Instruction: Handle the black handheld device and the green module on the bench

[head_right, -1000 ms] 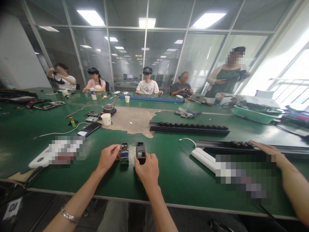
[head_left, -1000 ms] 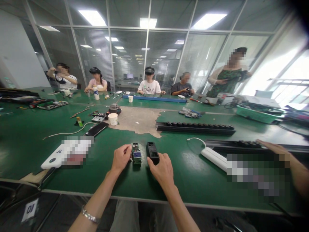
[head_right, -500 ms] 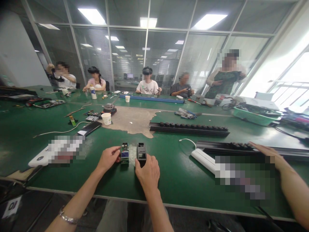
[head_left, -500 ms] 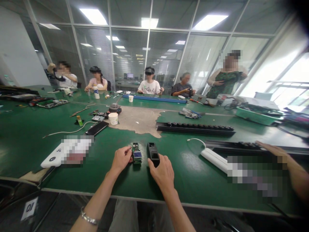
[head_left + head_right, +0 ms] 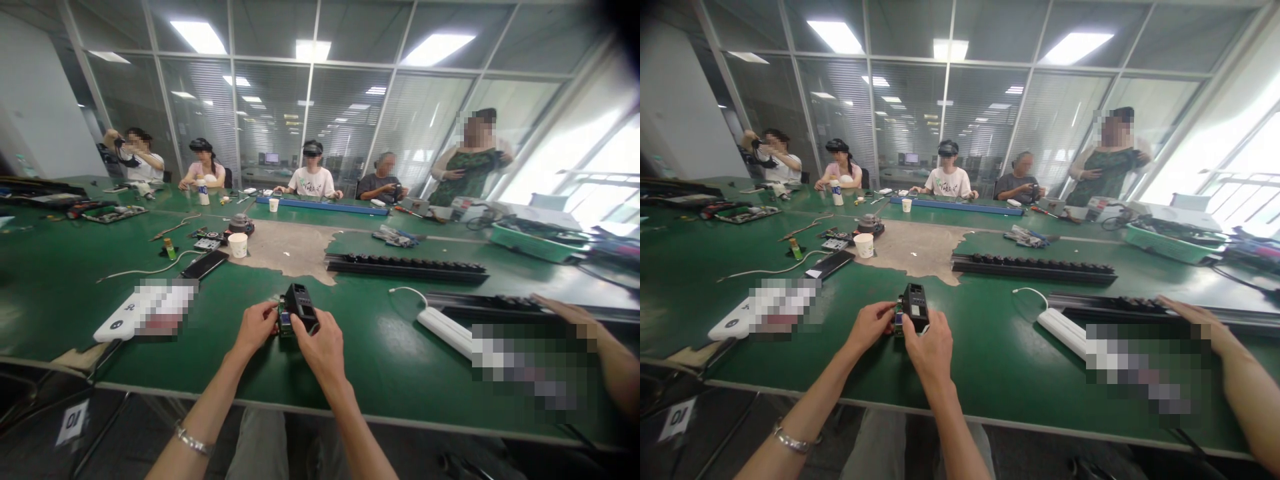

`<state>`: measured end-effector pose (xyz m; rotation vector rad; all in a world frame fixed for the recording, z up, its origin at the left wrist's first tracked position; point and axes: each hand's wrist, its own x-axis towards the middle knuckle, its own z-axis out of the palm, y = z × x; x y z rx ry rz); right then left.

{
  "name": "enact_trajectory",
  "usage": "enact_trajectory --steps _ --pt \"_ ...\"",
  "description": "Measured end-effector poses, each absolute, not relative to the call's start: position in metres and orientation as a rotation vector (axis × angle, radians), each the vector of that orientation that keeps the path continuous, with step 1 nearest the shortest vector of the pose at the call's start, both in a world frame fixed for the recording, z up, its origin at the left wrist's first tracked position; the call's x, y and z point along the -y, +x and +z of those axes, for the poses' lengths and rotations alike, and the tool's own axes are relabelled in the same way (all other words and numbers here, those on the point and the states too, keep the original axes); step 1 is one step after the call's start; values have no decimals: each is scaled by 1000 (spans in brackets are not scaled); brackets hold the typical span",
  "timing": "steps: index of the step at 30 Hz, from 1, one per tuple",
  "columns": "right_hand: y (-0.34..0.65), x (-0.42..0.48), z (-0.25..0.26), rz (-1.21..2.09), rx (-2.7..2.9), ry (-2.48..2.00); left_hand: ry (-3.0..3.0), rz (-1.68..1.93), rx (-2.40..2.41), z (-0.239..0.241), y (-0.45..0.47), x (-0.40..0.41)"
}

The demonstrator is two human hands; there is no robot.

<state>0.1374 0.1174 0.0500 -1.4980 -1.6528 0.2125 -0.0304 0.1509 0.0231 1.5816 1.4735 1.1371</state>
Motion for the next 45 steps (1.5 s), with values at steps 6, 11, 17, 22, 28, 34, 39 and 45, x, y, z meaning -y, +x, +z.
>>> enact_trajectory --steps 6,11,17,22,28,34,39,45 --pt "120 -119 55 190 1703 -1560 1541 1178 -1477 20 -32 -152" --pt "113 -117 61 157 1744 -1609 1442 1241 -1543 19 -33 -154" --pt "110 -115 55 113 1798 -1658 1409 1419 -1620 21 -34 -154" --pt "109 -111 43 118 1828 -1711 1434 1512 -1681 24 -35 -152" --pt "109 -107 31 111 1778 -1656 1498 1430 -1682 20 -31 -153" --pt "112 -106 23 83 1779 -1637 1376 1289 -1660 24 -28 -154" --pt "113 -107 24 108 1784 -1612 1405 1314 -1717 33 -22 -148" --pt "114 -106 30 160 1770 -1606 1428 1536 -1846 26 -11 -138"
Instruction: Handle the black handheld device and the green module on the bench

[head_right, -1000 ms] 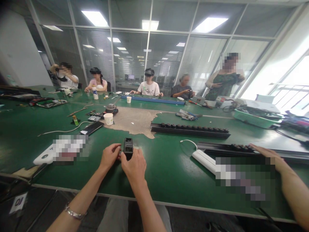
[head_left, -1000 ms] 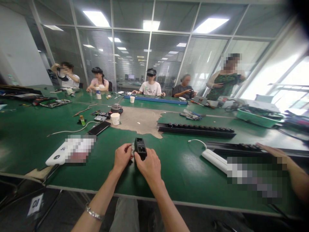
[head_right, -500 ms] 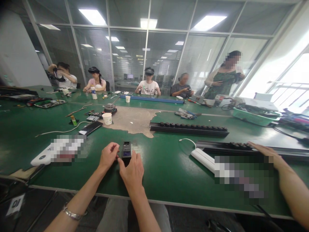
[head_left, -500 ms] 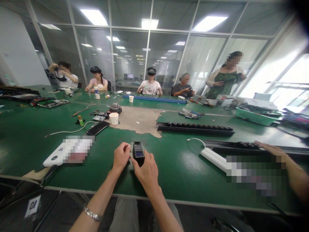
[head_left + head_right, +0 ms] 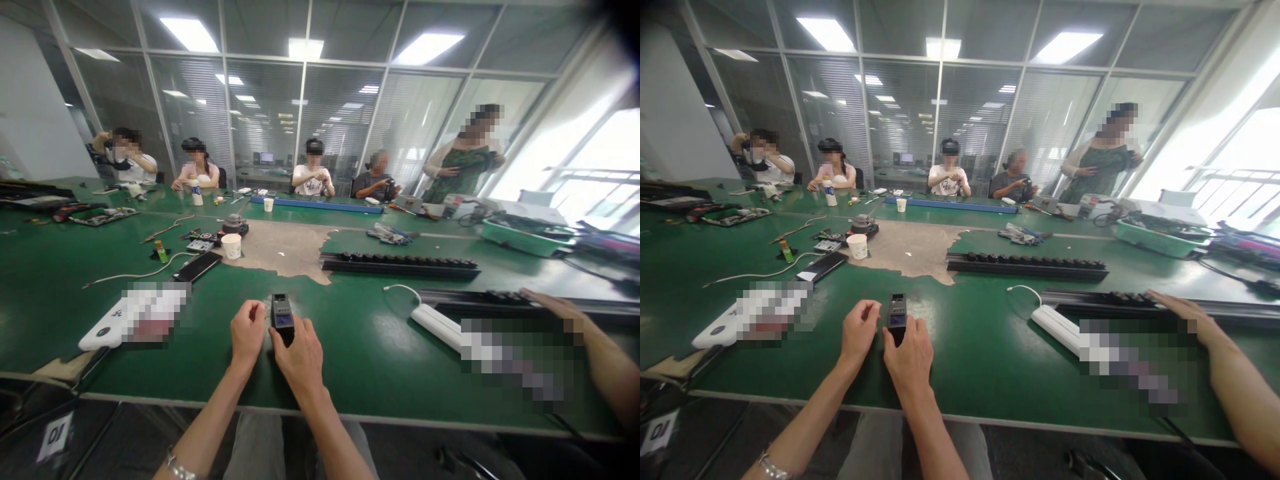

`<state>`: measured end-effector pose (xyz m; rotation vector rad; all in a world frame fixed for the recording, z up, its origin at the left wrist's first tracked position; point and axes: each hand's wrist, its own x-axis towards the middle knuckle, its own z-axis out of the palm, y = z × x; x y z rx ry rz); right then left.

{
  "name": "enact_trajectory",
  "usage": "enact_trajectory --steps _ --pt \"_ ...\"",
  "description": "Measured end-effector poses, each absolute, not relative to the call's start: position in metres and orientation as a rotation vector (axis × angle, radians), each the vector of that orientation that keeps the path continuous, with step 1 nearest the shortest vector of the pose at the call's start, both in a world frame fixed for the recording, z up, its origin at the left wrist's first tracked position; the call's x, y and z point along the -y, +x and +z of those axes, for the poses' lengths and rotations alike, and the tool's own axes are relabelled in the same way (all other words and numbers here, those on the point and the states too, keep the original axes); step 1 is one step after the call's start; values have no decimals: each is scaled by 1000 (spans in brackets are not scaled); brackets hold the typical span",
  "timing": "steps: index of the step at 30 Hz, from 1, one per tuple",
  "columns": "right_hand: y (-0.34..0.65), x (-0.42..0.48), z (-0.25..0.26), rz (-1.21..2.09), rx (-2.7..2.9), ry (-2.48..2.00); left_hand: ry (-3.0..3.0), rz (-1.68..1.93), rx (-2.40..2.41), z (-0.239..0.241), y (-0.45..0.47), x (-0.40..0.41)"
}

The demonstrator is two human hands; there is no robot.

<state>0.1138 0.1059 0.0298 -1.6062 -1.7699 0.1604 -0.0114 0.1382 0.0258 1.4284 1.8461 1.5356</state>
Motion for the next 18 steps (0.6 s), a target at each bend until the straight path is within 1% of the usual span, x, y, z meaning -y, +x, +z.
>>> enact_trajectory --steps 4,10,15,18 --pt "112 -106 33 211 1738 -1573 1503 1530 -1778 22 -11 -132" --pt "114 -108 44 253 1676 -1478 1534 1477 -1797 18 -12 -133" --pt "134 -111 56 275 1594 -1397 1590 1387 -1813 17 -11 -132" --pt "154 -115 52 239 1547 -1423 1628 1364 -1816 18 -9 -131"
